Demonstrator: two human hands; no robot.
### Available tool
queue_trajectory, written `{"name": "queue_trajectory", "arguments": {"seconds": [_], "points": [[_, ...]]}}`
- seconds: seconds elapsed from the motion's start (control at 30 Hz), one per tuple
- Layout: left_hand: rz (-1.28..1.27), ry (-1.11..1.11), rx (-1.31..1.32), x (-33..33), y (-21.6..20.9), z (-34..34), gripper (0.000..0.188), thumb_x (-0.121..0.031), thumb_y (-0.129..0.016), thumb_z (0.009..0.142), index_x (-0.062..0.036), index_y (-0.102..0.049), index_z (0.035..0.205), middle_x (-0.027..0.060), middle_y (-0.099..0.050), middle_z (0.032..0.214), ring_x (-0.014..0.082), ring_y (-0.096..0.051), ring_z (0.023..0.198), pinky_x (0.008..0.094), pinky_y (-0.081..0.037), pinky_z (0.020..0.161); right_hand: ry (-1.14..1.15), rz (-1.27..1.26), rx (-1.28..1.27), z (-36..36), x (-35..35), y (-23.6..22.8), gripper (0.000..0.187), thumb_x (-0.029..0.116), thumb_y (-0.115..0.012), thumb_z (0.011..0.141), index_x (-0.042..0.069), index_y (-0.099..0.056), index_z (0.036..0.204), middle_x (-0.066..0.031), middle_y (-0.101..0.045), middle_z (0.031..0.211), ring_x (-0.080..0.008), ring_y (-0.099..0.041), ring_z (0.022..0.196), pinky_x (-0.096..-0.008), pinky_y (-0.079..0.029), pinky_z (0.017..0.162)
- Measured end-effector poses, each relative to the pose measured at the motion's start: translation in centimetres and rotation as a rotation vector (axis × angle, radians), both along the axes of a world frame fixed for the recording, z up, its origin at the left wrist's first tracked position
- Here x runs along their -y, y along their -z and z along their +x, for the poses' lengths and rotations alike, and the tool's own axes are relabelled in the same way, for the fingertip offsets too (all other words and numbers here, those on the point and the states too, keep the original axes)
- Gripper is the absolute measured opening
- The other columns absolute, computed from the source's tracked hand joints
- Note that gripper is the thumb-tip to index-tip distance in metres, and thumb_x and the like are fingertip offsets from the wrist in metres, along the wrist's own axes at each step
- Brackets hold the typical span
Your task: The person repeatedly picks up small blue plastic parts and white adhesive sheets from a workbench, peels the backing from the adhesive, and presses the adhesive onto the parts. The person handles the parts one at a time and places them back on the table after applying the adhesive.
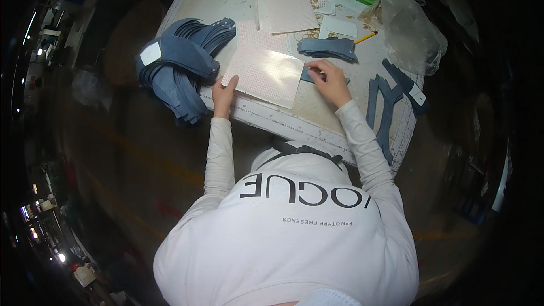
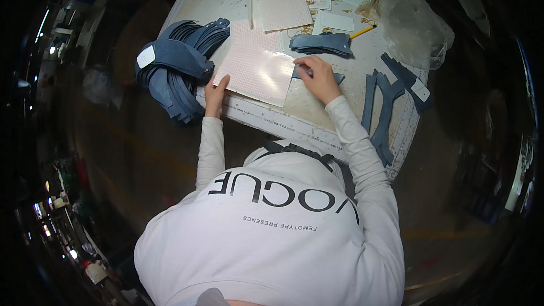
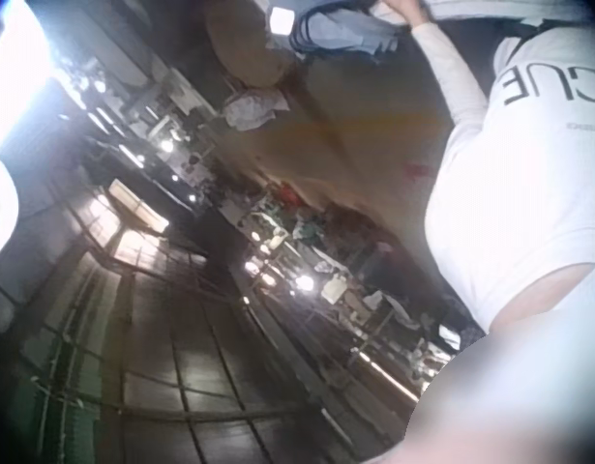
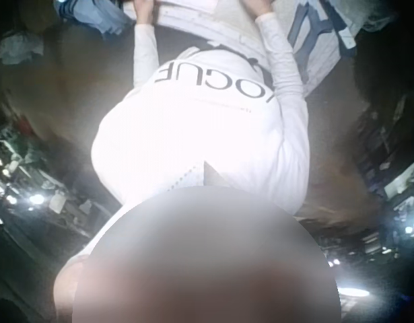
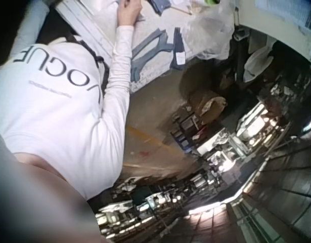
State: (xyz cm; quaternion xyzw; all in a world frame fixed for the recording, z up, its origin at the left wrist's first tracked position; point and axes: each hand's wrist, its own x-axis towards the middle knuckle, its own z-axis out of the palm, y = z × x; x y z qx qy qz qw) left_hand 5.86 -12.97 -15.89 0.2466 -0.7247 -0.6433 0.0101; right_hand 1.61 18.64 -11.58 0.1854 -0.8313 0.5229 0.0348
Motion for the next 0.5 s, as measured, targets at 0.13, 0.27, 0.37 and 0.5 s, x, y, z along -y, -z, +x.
{"name": "queue_trajectory", "arguments": {"seconds": [0.13,0.27,0.37,0.5], "points": [[0.476,0.027,0.143,-3.5,0.1,2.5,0.031,-0.023,-0.064,0.091,0.0046,-0.059,0.105,0.0140,-0.068,0.097,0.0195,-0.069,0.084,0.0247,-0.058,0.070,-0.115,-0.030,0.200,3.4,4.1,1.7,0.017,0.000,-0.064,0.081,0.002,-0.067,0.098,-0.0100,-0.064,0.092,-0.0196,-0.066,0.082,-0.0273,-0.054,0.075],[0.577,0.168,0.221,-7.4,0.5,3.7,0.024,-0.017,-0.060,0.094,0.0053,-0.059,0.100,0.0151,-0.068,0.094,0.0203,-0.070,0.085,0.0238,-0.058,0.070,-0.123,-0.081,0.145,4.4,5.5,3.8,0.018,-0.001,-0.066,0.079,0.002,-0.067,0.097,-0.0108,-0.064,0.094,-0.0211,-0.067,0.085,-0.0286,-0.054,0.076],[0.574,0.202,0.267,-9.1,0.6,3.8,0.024,-0.018,-0.060,0.094,0.0059,-0.060,0.100,0.0144,-0.069,0.092,0.0190,-0.070,0.083,0.0232,-0.058,0.070,-0.065,-0.206,0.219,4.8,5.5,4.5,0.019,-0.002,-0.066,0.078,0.002,-0.067,0.096,-0.0110,-0.064,0.095,-0.0226,-0.067,0.085,-0.0291,-0.054,0.076],[0.521,0.237,0.240,-10.7,0.7,3.7,0.026,-0.018,-0.061,0.094,0.0072,-0.064,0.101,0.0147,-0.070,0.092,0.0162,-0.069,0.080,0.0216,-0.056,0.069,0.020,-0.105,0.114,5.5,4.4,4.1,0.017,0.001,-0.068,0.077,0.002,-0.068,0.094,-0.0108,-0.065,0.094,-0.0247,-0.067,0.084,-0.0309,-0.054,0.074]]}}
